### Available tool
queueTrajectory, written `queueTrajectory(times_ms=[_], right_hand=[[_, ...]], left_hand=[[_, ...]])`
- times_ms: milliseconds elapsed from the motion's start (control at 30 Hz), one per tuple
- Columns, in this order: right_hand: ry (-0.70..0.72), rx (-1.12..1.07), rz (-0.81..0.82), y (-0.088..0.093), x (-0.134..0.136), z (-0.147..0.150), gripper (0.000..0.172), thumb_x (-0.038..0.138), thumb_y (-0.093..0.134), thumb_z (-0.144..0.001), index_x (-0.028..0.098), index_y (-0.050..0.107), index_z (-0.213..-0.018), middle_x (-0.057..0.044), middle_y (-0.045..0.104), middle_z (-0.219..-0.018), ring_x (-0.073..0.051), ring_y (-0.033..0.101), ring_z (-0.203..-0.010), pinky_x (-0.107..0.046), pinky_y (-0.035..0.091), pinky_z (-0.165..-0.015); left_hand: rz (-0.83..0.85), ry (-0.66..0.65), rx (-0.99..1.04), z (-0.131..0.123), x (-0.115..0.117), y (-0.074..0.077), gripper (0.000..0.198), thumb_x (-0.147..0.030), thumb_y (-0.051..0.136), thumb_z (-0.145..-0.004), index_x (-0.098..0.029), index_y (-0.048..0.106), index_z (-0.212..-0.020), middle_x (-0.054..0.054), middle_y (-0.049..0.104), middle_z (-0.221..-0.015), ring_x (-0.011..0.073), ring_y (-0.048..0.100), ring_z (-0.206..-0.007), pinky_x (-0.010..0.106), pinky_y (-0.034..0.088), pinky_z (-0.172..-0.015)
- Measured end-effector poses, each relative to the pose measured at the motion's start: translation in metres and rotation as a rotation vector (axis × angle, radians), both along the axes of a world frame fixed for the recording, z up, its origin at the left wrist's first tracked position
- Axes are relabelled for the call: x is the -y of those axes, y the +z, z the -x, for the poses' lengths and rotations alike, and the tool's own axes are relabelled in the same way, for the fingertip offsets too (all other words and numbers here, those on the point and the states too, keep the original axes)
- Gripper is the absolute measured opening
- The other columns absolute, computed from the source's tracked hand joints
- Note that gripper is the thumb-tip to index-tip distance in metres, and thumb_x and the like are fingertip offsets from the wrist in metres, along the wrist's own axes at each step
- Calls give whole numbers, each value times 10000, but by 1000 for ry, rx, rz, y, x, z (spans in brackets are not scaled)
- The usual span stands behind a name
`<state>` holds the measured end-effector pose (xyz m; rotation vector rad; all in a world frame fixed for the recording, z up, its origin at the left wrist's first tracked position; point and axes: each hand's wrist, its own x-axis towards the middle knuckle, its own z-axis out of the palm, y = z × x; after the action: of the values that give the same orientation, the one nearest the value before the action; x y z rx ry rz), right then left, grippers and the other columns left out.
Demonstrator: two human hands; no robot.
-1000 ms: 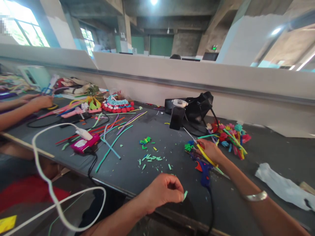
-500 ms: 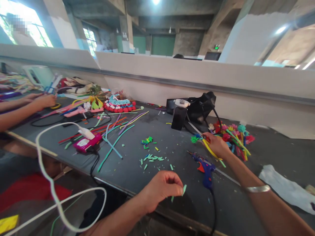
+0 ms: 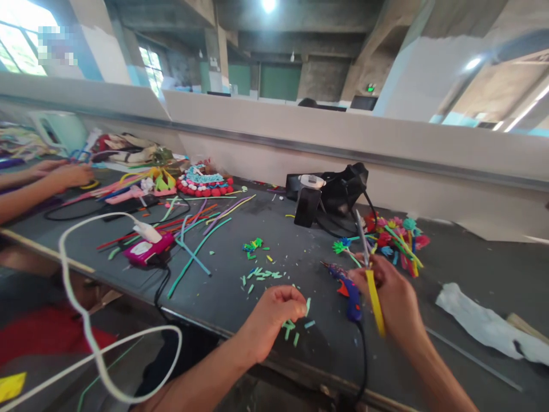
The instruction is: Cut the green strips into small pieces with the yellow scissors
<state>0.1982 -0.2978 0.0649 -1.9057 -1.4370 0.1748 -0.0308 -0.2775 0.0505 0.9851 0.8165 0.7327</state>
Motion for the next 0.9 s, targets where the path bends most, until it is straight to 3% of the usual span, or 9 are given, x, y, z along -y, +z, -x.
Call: queueTrajectory(times_ms=[67,100,133,200,300,600,667,800,900], right_hand=[[51,-159,-1,-8,23,33,499,571,551,-871,209,557,-1214,-1,695,-749,-134,576,-483,-249,463,-465],[81,-413,15,-12,33,48,539,572,619,-832,203,549,-1219,6,691,-735,-118,532,-434,-239,438,-410],[104,-620,25,-17,41,60,576,563,673,-796,203,538,-1225,6,693,-753,-109,519,-435,-228,432,-398],[114,-834,6,-24,52,77,611,525,744,-750,217,528,-1231,4,704,-803,-106,538,-471,-213,436,-405],[124,-900,-18,-29,59,85,595,475,788,-723,214,539,-1196,-5,711,-830,-116,577,-526,-212,466,-448],[163,-831,-71,-36,63,81,429,418,749,-774,213,568,-1104,34,645,-730,-106,573,-538,-187,432,-455],[130,-875,-62,-36,63,80,456,426,764,-756,210,565,-1104,35,637,-726,-105,562,-523,-193,436,-453],[61,-944,-76,-32,63,79,509,448,801,-700,212,572,-1089,47,622,-693,-105,549,-513,-197,442,-460],[30,-918,-89,-28,65,79,523,441,813,-686,215,580,-1096,55,622,-680,-97,540,-498,-187,436,-448]], left_hand=[[-8,-21,23,0,3,0,68,-212,622,-544,-155,600,-575,-33,475,-548,109,355,-584,265,266,-603],[-15,-41,31,0,4,-1,52,-198,608,-546,-155,601,-574,-32,479,-548,110,359,-586,264,267,-603],[-22,-64,33,0,5,-3,44,-189,597,-550,-155,606,-577,-31,486,-550,111,365,-588,262,270,-604],[-24,-110,14,-1,7,-6,43,-185,596,-557,-156,612,-584,-35,491,-552,110,364,-587,261,272,-606],[-26,-158,-33,-2,10,-10,60,-209,626,-572,-159,597,-586,-48,468,-547,103,336,-578,263,255,-603],[-59,-212,-150,-8,14,-11,103,-248,614,-615,-165,557,-595,-57,421,-554,104,311,-577,272,239,-588],[-217,-175,-210,-8,17,-11,122,-270,617,-673,-169,565,-630,-40,462,-599,115,374,-602,267,280,-600],[-736,-69,-390,-9,22,-6,126,-233,602,-773,-177,568,-666,-6,549,-707,139,502,-714,259,349,-675],[-883,-35,-438,-10,24,-5,125,-192,610,-776,-180,554,-665,-11,554,-693,135,515,-708,256,360,-694]])
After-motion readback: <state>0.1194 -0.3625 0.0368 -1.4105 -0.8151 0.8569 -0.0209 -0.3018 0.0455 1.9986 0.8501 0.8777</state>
